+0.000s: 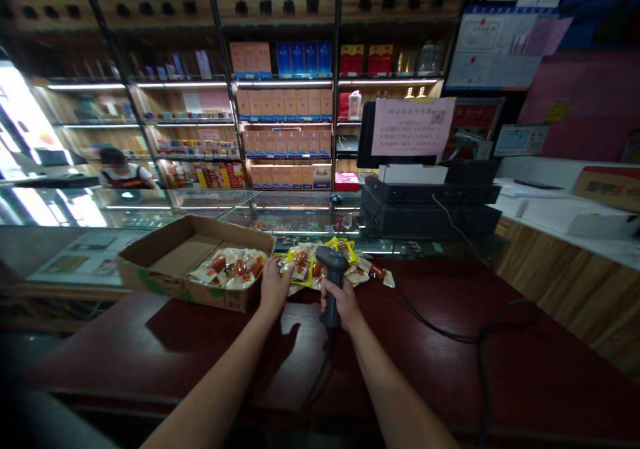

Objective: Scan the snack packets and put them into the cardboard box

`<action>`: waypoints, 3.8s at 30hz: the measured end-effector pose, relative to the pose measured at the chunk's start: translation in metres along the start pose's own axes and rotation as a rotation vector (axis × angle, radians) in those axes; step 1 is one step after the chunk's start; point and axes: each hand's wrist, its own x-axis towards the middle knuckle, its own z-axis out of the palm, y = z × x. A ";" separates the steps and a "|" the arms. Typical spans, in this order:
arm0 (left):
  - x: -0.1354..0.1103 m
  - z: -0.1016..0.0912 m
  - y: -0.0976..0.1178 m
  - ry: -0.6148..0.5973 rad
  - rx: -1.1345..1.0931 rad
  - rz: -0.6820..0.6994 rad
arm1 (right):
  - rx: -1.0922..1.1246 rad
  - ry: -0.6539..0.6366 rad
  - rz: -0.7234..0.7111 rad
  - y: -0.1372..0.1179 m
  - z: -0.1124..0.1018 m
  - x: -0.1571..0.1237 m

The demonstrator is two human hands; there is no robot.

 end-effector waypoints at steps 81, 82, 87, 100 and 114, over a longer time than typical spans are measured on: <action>0.101 -0.156 -0.031 0.461 0.244 -0.241 | -0.072 -0.331 0.087 0.012 0.118 0.041; 0.099 -0.153 -0.027 0.468 0.259 -0.180 | -0.061 -0.316 0.089 0.012 0.113 0.040; 0.069 -0.108 0.004 0.285 0.124 0.096 | -0.041 -0.186 0.095 0.003 0.078 0.037; -0.020 -0.022 -0.022 -0.542 0.211 -0.456 | 0.034 -0.008 0.083 0.009 -0.017 -0.004; -0.013 0.003 -0.016 -0.303 -1.032 -0.717 | -0.062 -0.263 0.187 0.018 -0.028 -0.015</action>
